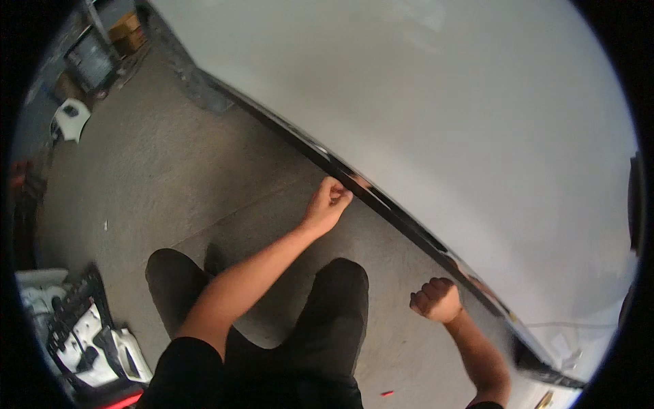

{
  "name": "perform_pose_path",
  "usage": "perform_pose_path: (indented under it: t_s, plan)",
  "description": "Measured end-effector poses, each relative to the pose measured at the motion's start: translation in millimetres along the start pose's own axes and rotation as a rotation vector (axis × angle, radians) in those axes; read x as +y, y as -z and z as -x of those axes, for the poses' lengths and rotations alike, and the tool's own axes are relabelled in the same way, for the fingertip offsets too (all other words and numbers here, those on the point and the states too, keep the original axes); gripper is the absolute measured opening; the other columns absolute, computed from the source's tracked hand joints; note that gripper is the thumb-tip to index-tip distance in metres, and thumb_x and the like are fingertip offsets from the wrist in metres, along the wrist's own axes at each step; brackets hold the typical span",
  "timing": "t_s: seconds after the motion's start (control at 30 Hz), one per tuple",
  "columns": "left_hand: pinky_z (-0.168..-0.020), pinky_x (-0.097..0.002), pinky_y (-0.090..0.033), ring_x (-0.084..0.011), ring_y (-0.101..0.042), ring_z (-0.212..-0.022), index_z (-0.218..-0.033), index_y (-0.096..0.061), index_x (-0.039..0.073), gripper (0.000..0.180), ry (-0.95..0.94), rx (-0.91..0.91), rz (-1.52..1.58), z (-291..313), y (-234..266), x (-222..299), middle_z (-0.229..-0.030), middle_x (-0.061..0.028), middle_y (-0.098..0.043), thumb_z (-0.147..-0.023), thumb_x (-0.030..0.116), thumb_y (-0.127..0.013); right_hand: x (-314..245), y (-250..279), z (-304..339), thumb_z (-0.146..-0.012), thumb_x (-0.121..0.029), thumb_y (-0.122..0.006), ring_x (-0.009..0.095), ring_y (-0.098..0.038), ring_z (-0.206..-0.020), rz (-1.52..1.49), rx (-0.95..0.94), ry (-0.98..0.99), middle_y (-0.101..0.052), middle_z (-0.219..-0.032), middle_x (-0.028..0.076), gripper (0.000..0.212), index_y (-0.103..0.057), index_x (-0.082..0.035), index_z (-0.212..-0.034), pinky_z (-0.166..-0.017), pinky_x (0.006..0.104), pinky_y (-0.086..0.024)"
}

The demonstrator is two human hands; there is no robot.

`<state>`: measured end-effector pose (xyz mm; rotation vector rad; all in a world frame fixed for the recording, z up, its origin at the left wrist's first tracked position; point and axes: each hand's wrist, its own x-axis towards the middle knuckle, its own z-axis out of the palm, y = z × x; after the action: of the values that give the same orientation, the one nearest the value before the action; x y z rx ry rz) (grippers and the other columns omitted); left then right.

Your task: The person removes red protective tape from a black car side skirt, then positions and presses the trim along the lower side of a white car to fit it into place. The person later unwraps a second side skirt from bubble wrap.

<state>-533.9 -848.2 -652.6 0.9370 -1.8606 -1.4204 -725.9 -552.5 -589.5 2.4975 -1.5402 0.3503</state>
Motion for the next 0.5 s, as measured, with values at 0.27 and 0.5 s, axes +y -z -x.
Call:
perform_pose_path:
  t_s: [0.27, 0.5]
  plan:
    - [-0.089, -0.0382, -0.046, -0.0273, -0.058, -0.098, -0.112, -0.054, 0.002, 0.020, 0.099, 1.117, 0.097, -55.7, 126.6, -83.3, -0.102, -0.0137, -0.059, -0.092, 0.003, -0.051, -12.2, -56.1, -60.5, -0.062, -0.008, -0.072, 0.025, -0.047, -0.044, 0.060, 0.114, -0.184, -0.045, -0.051, 0.006, 0.024, -0.048, -0.011, -0.056, -0.046, 0.0378, -0.044]
    - [-0.082, -0.0446, -0.047, -0.0370, -0.058, -0.092, -0.093, -0.057, 0.000, 0.012, -0.023, 1.165, -0.157, -173.9, 236.4, -82.0, -0.096, -0.0175, -0.060, -0.082, -0.001, -0.053, -16.8, -77.8, -51.0, -0.064, -0.005, -0.066, 0.030, -0.040, -0.042, 0.102, 0.157, -0.401, -0.039, -0.051, 0.009, 0.027, -0.040, -0.009, -0.058, -0.043, 0.0437, -0.033]
